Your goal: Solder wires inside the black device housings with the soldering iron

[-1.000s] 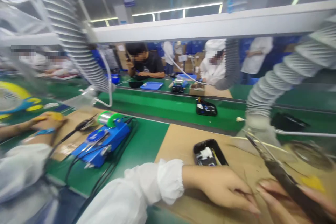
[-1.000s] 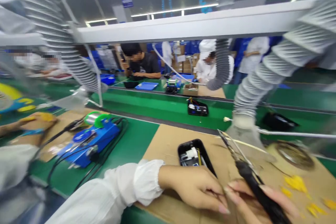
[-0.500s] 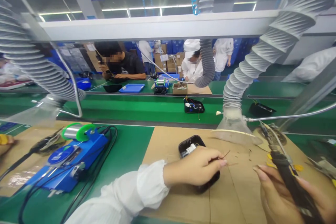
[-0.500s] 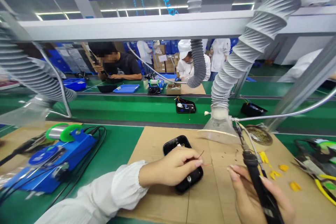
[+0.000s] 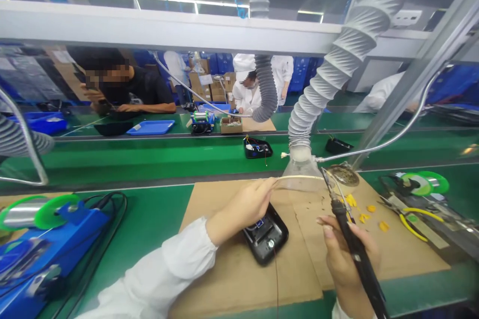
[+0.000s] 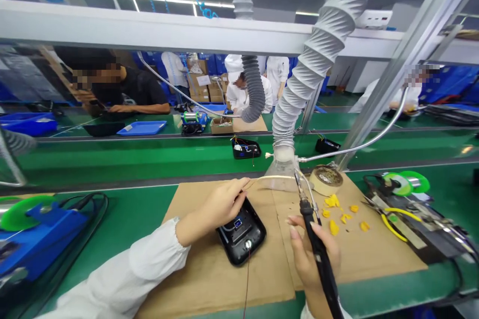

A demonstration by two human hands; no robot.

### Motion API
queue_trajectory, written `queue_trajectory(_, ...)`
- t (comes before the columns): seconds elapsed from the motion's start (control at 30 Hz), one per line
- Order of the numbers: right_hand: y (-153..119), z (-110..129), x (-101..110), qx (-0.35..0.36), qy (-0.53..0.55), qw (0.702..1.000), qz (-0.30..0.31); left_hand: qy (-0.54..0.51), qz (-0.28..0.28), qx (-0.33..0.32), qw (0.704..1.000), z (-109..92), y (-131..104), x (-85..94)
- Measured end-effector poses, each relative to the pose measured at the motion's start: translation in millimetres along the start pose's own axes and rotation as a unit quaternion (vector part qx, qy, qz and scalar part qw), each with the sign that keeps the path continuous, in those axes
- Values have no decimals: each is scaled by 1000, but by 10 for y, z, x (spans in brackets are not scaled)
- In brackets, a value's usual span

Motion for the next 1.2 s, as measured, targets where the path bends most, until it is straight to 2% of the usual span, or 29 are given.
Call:
queue_trajectory(0.13, 140, 153, -272, 21, 59, 997, 40, -60, 38, 55, 996, -5, 4, 11)
queue_trajectory(0.23, 177, 219, -382, 32, 60, 996, 51, -109, 82, 84, 987, -27, 1, 21)
queue_trajectory(0.43, 50, 146, -326, 13, 41, 997, 58, -229, 129, 126, 957, -17, -3, 64)
queue_trajectory(0.53, 4, 117, -289, 5, 41, 997, 70, -254, 171, 105, 946, -29, 23, 81)
queue_trajectory(0.6, -5, 130, -267, 6, 35, 996, 77, -232, 196, 81, 949, -34, 46, 100)
queue_trajectory(0.73, -22, 220, -163, 11, 24, 996, 80, -107, 239, 49, 964, 14, 70, 94)
queue_trajectory(0.87, -118, 253, 26, 11, 7, 995, 95, -7, 297, 34, 954, 141, 70, -19)
queue_trajectory(1.03, -210, 161, 242, -7, -25, 993, 112, 50, 319, -31, 946, 258, 102, -151)
queue_trajectory(1.1, -197, 158, 235, -13, -53, 989, 134, 49, 333, -45, 941, 266, 108, -178)
queue_trajectory(1.2, -172, 189, 94, -33, -46, 981, 188, 44, 351, -67, 933, 238, 101, -168)
Point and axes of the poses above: each hand's wrist, its own y-axis towards the middle knuckle, its own x-axis out of the back of the hand, z = x × y, the point moved 6 cm from there along y, towards the middle knuckle
